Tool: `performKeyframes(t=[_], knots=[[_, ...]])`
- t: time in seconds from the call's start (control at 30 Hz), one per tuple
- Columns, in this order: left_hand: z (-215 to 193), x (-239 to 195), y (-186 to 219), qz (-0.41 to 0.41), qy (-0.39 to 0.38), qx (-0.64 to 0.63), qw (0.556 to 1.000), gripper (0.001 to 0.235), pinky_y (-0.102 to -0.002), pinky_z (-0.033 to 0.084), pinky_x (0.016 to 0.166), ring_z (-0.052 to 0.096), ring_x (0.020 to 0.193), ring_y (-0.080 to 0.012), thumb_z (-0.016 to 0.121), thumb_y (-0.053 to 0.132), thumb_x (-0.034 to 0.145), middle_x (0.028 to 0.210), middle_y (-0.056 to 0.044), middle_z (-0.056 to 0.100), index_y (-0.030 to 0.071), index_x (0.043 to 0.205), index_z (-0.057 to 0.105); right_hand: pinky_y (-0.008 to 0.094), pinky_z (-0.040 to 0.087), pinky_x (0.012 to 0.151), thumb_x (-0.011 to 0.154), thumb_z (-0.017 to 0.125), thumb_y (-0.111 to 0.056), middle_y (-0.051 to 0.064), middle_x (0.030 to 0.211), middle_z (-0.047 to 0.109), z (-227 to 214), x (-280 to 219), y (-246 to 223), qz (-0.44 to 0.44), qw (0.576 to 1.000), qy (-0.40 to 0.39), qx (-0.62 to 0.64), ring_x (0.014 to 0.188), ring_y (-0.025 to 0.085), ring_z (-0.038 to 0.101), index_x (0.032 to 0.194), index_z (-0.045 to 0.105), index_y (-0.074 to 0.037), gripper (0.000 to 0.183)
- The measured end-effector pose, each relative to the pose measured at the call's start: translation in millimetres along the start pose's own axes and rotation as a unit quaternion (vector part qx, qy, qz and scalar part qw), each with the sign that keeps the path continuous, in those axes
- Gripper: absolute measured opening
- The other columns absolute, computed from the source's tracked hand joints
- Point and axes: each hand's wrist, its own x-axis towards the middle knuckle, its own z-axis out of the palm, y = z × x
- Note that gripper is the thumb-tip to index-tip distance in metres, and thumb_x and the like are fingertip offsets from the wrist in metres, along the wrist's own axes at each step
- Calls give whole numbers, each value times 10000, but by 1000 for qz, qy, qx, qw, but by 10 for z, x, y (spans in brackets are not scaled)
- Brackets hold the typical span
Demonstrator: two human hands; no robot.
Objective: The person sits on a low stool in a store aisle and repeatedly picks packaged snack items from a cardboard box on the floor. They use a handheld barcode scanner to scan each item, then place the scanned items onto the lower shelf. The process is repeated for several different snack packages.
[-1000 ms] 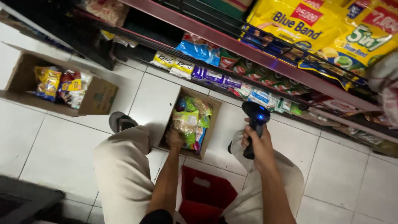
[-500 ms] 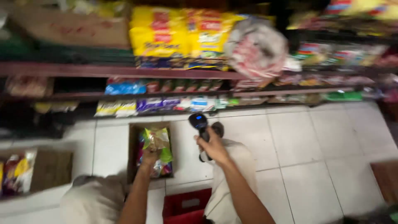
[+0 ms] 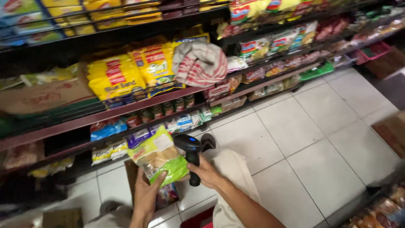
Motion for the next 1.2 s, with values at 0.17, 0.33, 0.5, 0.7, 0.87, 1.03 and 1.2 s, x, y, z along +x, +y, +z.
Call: performKeyframes(t=[0.17,0.33,0.5,0.7,0.87,1.03,1.2], knots=[[-221,-118,-135,-37,-11,-28,999,721,-407,508,956,607,1205,-231,748,134,845,1366,-113,602,87,1487,423,359,525,1029,821,821,-64,37,1272,621,76,98,-24,42,993,-56,-91,1191,166,596,1448,461,-70,723],[-361,-120,-230,-97,-44,-213,971,561,-373,560,984,624,1223,-193,669,229,923,1357,-73,626,84,1428,473,308,507,1012,820,828,-51,24,1290,606,215,197,-250,69,969,-158,-177,1192,128,576,1434,495,-32,699],[-531,-69,-257,-83,-25,-239,967,512,-401,572,951,667,1149,-233,616,297,992,1306,-125,658,15,1408,515,327,563,832,813,831,-51,39,1070,643,84,229,-225,103,953,-128,-252,964,154,643,1310,548,-11,573],[-547,-119,-198,-79,-23,-291,953,561,-417,566,1001,662,1181,-235,551,391,999,1344,-124,635,34,1426,478,340,565,729,867,781,-55,55,915,628,144,238,-269,65,967,-101,-226,806,173,657,1298,539,-28,495],[-515,-144,-190,-47,-33,-347,936,594,-438,529,1063,598,1281,-254,500,411,1003,1424,-124,577,49,1469,423,348,553,755,937,726,-69,69,937,615,321,219,-205,24,989,-22,-146,821,177,642,1334,493,-45,461],[-451,-177,-180,9,-33,-398,917,614,-467,417,1175,500,1400,-272,457,409,1033,1533,-132,489,53,1525,366,386,621,872,893,656,-46,104,1043,682,662,-45,-3,70,996,37,-26,935,216,727,1293,422,-97,466],[-354,-232,-238,15,-19,-427,904,623,-448,365,1206,469,1425,-261,441,416,1045,1544,-125,480,47,1539,353,375,552,906,940,675,40,98,1118,628,503,0,461,53,998,11,-28,1014,204,654,1423,453,-63,541]])
